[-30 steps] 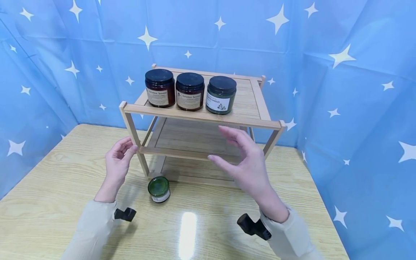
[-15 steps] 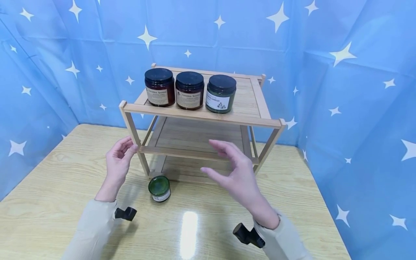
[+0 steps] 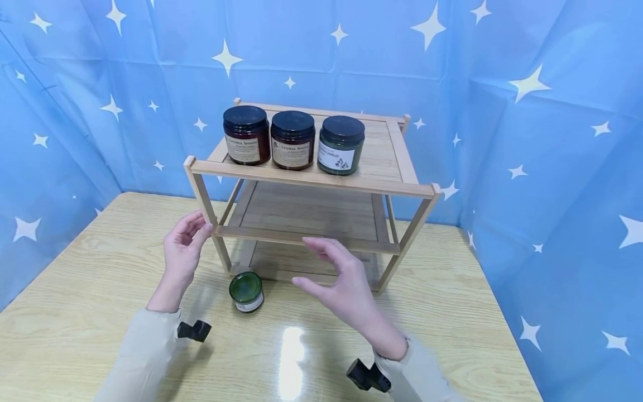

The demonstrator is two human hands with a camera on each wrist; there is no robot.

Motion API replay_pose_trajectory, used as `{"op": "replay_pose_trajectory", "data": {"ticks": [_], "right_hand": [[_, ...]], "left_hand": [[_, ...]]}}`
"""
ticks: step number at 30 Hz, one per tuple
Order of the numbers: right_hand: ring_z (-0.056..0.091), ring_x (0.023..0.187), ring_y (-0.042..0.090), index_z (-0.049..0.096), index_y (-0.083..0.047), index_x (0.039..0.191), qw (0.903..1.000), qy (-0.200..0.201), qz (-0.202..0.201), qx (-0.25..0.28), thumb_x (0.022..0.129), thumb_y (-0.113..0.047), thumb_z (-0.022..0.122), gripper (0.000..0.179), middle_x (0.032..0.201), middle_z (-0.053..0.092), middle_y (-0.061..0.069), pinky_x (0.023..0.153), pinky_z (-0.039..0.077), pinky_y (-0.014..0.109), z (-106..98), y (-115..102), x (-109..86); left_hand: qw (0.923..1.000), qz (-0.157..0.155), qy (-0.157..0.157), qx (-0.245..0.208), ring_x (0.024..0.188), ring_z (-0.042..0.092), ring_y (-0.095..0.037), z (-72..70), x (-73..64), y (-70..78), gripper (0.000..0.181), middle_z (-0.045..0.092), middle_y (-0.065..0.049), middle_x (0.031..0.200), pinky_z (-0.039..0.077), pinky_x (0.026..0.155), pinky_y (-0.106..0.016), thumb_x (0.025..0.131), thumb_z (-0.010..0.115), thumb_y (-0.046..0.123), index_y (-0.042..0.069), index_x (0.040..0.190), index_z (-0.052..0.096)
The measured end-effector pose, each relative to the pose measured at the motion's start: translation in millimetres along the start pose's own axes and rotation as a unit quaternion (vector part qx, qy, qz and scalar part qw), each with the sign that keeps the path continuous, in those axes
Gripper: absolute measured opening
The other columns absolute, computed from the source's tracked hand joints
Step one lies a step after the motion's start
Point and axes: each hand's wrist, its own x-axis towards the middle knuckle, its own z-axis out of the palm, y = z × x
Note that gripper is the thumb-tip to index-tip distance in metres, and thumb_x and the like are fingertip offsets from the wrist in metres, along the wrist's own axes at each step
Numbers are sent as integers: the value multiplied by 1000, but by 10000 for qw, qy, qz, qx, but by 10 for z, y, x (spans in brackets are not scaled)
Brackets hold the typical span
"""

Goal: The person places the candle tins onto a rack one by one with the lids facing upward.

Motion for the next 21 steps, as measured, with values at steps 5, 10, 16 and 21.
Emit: {"op": "replay_pose_trajectory", "data": {"ticks": [5,10,16,21], "right_hand": [[57,112,28,60,5,120,9996,-125,187,-150,72,9,79,52,120,62,13,94,49,35,86,73,-51],[58,112,29,59,6,119,9995,-188,189,-189,71,9,79,52,121,62,15,93,50,36,171,141,-77],[57,112,30,60,6,119,9991,-301,301,-77,71,8,80,52,120,62,15,92,50,40,298,204,-86],[59,108,28,60,4,120,9975,-425,568,-76,74,3,80,50,119,63,14,92,50,43,400,259,-98]], "left_hand": [[10000,-8,-2,29,91,62,-6,-2,-1,-5,24,68,11,93,51,83,-20,88,57,-15,-12,112,61],[10000,-27,8,-11,92,62,-6,1,-6,-1,25,68,12,93,51,84,-20,88,57,-15,-7,111,65],[10000,-14,29,10,92,62,-6,-4,-10,-13,26,68,12,93,51,83,-19,88,57,-16,-7,111,64],[10000,-34,53,-22,92,62,-7,1,-9,-9,28,68,11,93,51,83,-19,87,57,-17,-3,110,66]]}}
